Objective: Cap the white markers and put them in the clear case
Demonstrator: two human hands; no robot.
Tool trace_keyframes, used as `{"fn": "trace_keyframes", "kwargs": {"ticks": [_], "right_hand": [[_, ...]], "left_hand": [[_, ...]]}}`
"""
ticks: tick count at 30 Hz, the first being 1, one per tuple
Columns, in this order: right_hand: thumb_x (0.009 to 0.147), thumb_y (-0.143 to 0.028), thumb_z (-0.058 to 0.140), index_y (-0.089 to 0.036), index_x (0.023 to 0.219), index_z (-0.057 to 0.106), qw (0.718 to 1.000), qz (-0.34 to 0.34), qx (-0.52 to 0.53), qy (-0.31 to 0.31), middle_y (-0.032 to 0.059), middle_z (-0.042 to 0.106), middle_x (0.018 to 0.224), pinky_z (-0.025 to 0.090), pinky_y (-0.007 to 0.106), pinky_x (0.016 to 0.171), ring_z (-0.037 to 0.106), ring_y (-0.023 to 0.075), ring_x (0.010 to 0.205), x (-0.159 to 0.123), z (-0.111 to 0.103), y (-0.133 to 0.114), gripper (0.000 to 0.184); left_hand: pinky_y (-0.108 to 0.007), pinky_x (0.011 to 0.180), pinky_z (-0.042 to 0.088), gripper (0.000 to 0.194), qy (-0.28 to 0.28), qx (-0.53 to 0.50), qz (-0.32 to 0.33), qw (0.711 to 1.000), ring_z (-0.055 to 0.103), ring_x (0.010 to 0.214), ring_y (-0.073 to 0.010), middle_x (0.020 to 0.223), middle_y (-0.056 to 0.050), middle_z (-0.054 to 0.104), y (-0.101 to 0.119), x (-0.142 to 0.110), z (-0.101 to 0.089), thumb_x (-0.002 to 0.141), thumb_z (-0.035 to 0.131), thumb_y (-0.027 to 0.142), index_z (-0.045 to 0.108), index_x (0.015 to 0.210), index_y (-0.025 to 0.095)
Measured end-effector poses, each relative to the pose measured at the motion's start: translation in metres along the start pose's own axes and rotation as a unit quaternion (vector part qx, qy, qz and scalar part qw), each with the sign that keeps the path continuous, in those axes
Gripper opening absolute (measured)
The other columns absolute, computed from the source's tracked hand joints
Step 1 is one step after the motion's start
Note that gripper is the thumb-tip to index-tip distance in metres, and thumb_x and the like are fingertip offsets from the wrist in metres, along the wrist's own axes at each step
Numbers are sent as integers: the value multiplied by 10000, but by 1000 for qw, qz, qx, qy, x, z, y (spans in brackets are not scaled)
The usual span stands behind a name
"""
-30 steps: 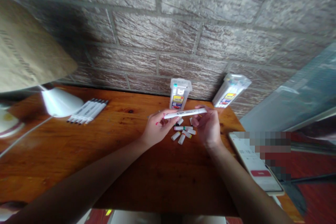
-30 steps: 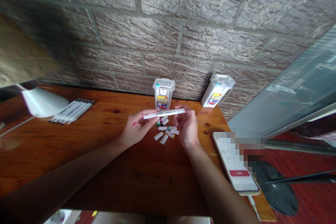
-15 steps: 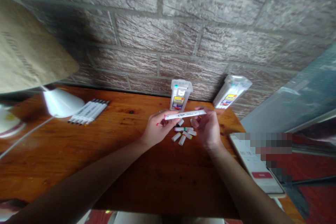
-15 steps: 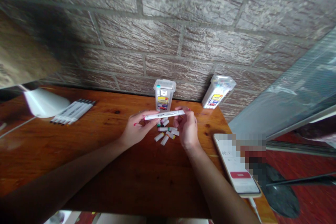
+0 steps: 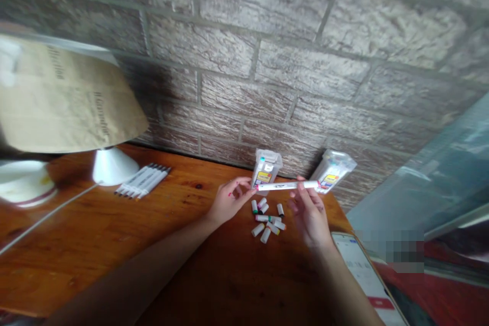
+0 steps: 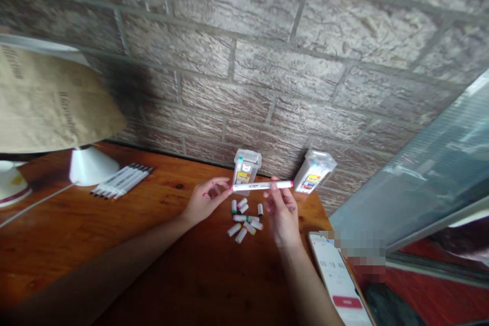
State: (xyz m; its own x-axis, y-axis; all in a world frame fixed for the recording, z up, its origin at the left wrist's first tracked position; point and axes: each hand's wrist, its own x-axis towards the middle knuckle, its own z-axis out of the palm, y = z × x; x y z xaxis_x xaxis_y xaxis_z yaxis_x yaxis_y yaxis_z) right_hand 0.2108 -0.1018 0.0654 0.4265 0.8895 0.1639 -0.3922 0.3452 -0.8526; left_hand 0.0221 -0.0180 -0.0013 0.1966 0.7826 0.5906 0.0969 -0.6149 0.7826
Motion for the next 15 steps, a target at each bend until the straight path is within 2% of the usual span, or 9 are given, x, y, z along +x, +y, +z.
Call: {"fn": "trace_keyframes", "kwargs": {"ticks": [2, 4, 7, 10, 13, 15], "right_hand": [[641, -344, 914, -235, 951, 719, 999, -32, -6, 11, -19, 674, 874, 374, 138, 462, 567, 65, 661, 5, 1, -8, 383], [646, -350, 908, -250, 1007, 714, 996, -79, -22, 20, -15, 691, 902, 383, 150, 461, 595, 80, 679, 11, 6, -17, 422], [705, -382, 866, -265, 1065, 708, 986, -155, -59, 12, -3, 711, 913, 415, 176, 488, 628, 99, 693, 28, 25, -37, 410], [812, -480, 753, -251, 1058, 720, 969, -220, -113, -21, 47, 728, 1060, 411, 191, 476, 653, 112, 715, 52, 48, -57, 337], [790, -514, 747, -222, 966, 738, 957, -242, -156, -37, 60, 716, 1134, 417, 200, 477, 656, 130, 752, 75, 66, -66, 341], [775, -521, 752, -202, 921, 736, 951, -237, -193, -42, 66, 721, 1134, 424, 210, 483, 644, 137, 744, 86, 71, -64, 351]], "left_hand": [[-192, 580, 472, 277, 2, 5, -7, 1000, 577, 575, -82, 823, -5, 750, -6, 3, -1, 869, 719, 378, 699, 1056, 174], [-193, 587, 471, 237, -14, 11, -7, 1000, 610, 599, -95, 775, -5, 745, -10, 3, -1, 878, 703, 390, 718, 983, 179], [-197, 581, 460, 222, -36, 26, -3, 999, 610, 588, -101, 728, -6, 733, -12, 1, 0, 906, 658, 386, 724, 926, 175], [-200, 557, 438, 244, -47, 40, 10, 998, 579, 551, -100, 659, 2, 694, -11, -1, 1, 931, 608, 377, 713, 858, 169], [-201, 558, 438, 263, -56, 47, 18, 997, 579, 552, -103, 656, -1, 684, -10, 0, 0, 939, 586, 370, 704, 824, 165], [-203, 557, 439, 267, -55, 55, 13, 997, 572, 545, -104, 644, 0, 674, -10, 2, -2, 939, 583, 366, 700, 810, 164]]}}
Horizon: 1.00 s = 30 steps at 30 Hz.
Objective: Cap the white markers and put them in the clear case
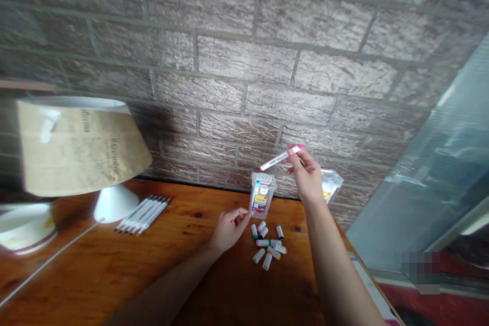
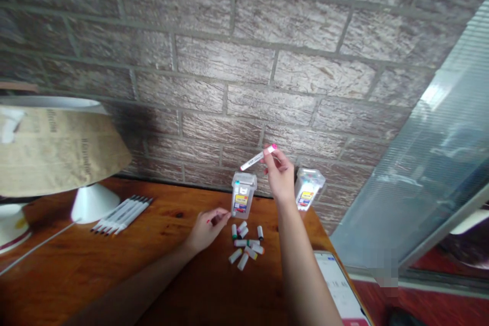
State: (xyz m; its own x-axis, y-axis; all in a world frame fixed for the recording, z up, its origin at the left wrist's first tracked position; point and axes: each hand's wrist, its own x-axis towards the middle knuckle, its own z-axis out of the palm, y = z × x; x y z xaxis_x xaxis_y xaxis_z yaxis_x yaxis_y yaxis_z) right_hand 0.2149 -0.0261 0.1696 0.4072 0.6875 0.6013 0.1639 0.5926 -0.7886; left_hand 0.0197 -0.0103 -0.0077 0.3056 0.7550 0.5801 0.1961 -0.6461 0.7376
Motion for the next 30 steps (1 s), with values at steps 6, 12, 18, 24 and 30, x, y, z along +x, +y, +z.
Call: {"fn": "trace_keyframes", "kwargs": {"ticks": [6, 12, 18, 24, 30], "right_hand": [[827, -546, 695, -184, 946, 722, 989, -36, -115, -90, 75, 741, 986, 512, 270, 621, 662, 161, 727, 0, 0, 22, 383], [858, -544, 664, -197, 1070, 682, 985, -47, -138, -94, 71, 750, 951, 524, 280, 617, 699, 179, 731, 6, -10, 23, 407], [866, -405, 666, -231, 1125, 627, 966, -67, -218, -119, 35, 772, 867, 538, 328, 729, 712, 198, 756, 6, -13, 32, 314], [877, -348, 645, -215, 985, 686, 934, -30, -305, -183, 32, 782, 823, 521, 312, 724, 702, 190, 702, -2, -12, 26, 177], [867, -307, 631, -200, 929, 715, 907, 42, -352, -228, 37, 785, 871, 507, 272, 628, 669, 148, 558, -5, -13, 28, 149]], "left_hand": [[-206, 562, 435, 270, 8, 12, -19, 1000, 552, 544, -105, 623, 7, 644, -3, 2, -2, 939, 577, 371, 698, 816, 163], [-199, 554, 424, 266, -2, 12, -31, 999, 533, 535, -97, 616, 13, 637, 1, 3, -3, 929, 595, 370, 696, 798, 163], [-192, 559, 437, 238, -2, 14, -15, 1000, 564, 548, -97, 638, 10, 664, 1, 3, -3, 920, 605, 354, 700, 809, 166], [-191, 543, 426, 241, -4, 15, -20, 1000, 556, 531, -94, 619, 15, 657, -2, 2, -2, 923, 604, 359, 697, 805, 170], [-192, 554, 436, 238, -9, 17, -22, 1000, 564, 539, -93, 635, 15, 666, -3, 2, -2, 924, 606, 362, 698, 816, 171]]}}
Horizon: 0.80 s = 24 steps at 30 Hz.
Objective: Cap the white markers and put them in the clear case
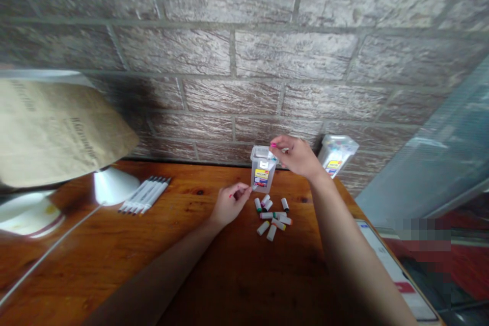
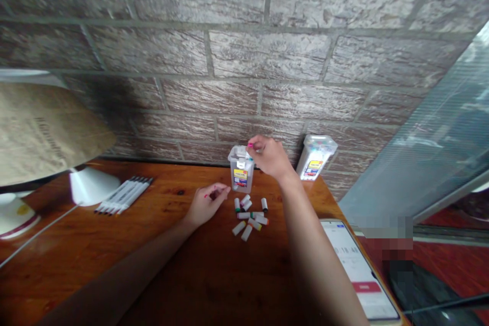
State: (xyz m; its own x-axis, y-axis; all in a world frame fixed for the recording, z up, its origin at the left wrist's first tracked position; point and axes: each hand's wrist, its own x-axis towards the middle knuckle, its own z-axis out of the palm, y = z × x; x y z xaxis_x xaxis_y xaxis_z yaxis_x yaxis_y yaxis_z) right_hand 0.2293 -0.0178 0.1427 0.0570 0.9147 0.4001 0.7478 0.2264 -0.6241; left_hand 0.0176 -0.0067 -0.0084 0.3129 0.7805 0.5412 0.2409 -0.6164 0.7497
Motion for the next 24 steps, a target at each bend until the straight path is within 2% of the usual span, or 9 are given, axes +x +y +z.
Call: {"fn": "trace_keyframes", "kwargs": {"ticks": [4, 6, 11, 16, 20, 24], "right_hand": [[840, -254, 650, -205, 879, 748, 997, -26, -67, -23, 33, 785, 823, 507, 283, 754, 724, 191, 759, 0, 0, 2, 116], [849, -269, 649, -213, 859, 764, 995, -48, -77, -42, 27, 788, 830, 501, 286, 761, 725, 196, 775, -1, -1, 2, 129], [909, -347, 606, -238, 866, 793, 991, -74, -87, -76, 4, 791, 801, 475, 276, 690, 709, 188, 713, -3, 1, -1, 220], [933, -363, 578, -275, 914, 792, 985, -100, -107, -95, -14, 785, 797, 452, 267, 657, 704, 178, 698, -4, 1, -2, 232], [957, -392, 544, -269, 912, 769, 987, -59, -75, -133, -34, 729, 645, 459, 260, 604, 666, 145, 523, -5, 0, -3, 260], [915, -436, 613, -255, 934, 754, 987, -28, -19, -159, -36, 729, 656, 479, 263, 573, 652, 138, 452, -6, -1, -1, 230]], "left_hand": [[-192, 551, 433, 241, -5, -6, -1, 1000, 567, 545, -94, 641, 13, 670, 0, 0, 1, 924, 607, 367, 696, 816, 170], [-194, 549, 428, 249, -6, -5, -4, 1000, 558, 542, -93, 637, 14, 667, 0, 0, 1, 925, 606, 371, 693, 808, 169], [-196, 547, 433, 264, -8, -10, -14, 1000, 558, 547, -98, 640, 12, 666, 2, -1, 1, 923, 606, 389, 692, 799, 173], [-197, 546, 421, 273, -18, -5, -9, 1000, 528, 533, -91, 623, 19, 645, 3, -1, 0, 933, 596, 381, 681, 784, 168], [-197, 554, 426, 266, -20, -11, -9, 1000, 544, 548, -93, 641, 16, 655, 2, -1, 1, 933, 596, 377, 683, 791, 169], [-192, 562, 429, 256, -23, -6, -5, 1000, 550, 555, -90, 655, 17, 667, 2, -1, 1, 936, 593, 366, 687, 799, 171]]}}
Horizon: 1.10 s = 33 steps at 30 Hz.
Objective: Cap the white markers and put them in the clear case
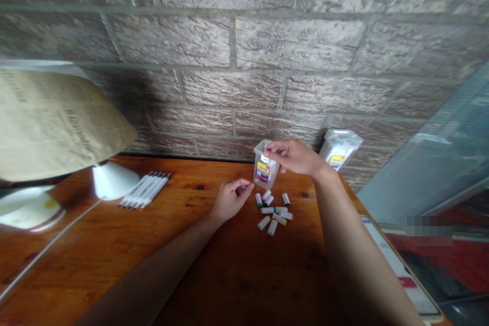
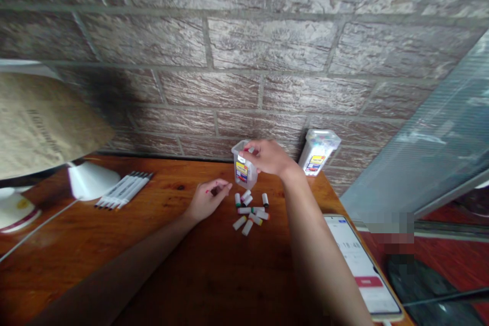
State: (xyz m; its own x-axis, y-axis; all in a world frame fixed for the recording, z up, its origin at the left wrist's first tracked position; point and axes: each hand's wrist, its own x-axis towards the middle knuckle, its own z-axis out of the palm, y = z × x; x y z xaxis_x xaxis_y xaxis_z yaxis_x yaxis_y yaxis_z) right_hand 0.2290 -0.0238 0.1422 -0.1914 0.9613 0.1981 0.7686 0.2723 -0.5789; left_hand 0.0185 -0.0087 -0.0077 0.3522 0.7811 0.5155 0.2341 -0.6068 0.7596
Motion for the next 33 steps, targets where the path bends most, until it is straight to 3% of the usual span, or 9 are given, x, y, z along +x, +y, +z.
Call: {"fn": "trace_keyframes", "kwargs": {"ticks": [4, 12, 18, 24, 33], "right_hand": [[859, -443, 672, -239, 942, 744, 997, -10, 76, -2, -22, 740, 685, 468, 252, 507, 647, 141, 452, 2, -1, 7, 231], [782, -403, 740, -225, 898, 765, 992, 1, 101, 77, 11, 751, 729, 475, 259, 498, 636, 147, 497, 7, 1, 19, 215], [796, -336, 728, -220, 873, 776, 991, -39, 74, 109, 29, 791, 802, 525, 282, 642, 724, 217, 747, 8, 0, 20, 147], [834, -193, 653, -223, 851, 774, 989, -51, 1, 137, 13, 799, 828, 511, 286, 719, 724, 190, 749, 7, -3, 8, 126], [922, -307, 614, -256, 962, 787, 990, -95, -60, 84, 1, 810, 937, 491, 285, 760, 725, 183, 811, 6, 1, 0, 185]], "left_hand": [[-194, 551, 426, 265, 1, -2, -6, 1000, 542, 543, -91, 635, 17, 658, 0, 0, 0, 931, 595, 372, 680, 785, 168], [-202, 542, 414, 282, 7, -4, -7, 1000, 515, 532, -92, 611, 20, 636, 1, 0, 1, 926, 595, 388, 674, 764, 172], [-202, 549, 425, 272, 2, -9, -4, 1000, 529, 537, -95, 626, 16, 649, 2, 0, 0, 923, 597, 382, 675, 768, 173], [-211, 547, 417, 269, 0, -11, -5, 1000, 533, 533, -99, 622, 10, 659, 2, 0, 1, 925, 595, 376, 679, 773, 171], [-205, 553, 426, 261, -1, -11, -4, 1000, 544, 543, -98, 635, 11, 667, 0, 0, 1, 926, 602, 375, 686, 782, 174]]}}
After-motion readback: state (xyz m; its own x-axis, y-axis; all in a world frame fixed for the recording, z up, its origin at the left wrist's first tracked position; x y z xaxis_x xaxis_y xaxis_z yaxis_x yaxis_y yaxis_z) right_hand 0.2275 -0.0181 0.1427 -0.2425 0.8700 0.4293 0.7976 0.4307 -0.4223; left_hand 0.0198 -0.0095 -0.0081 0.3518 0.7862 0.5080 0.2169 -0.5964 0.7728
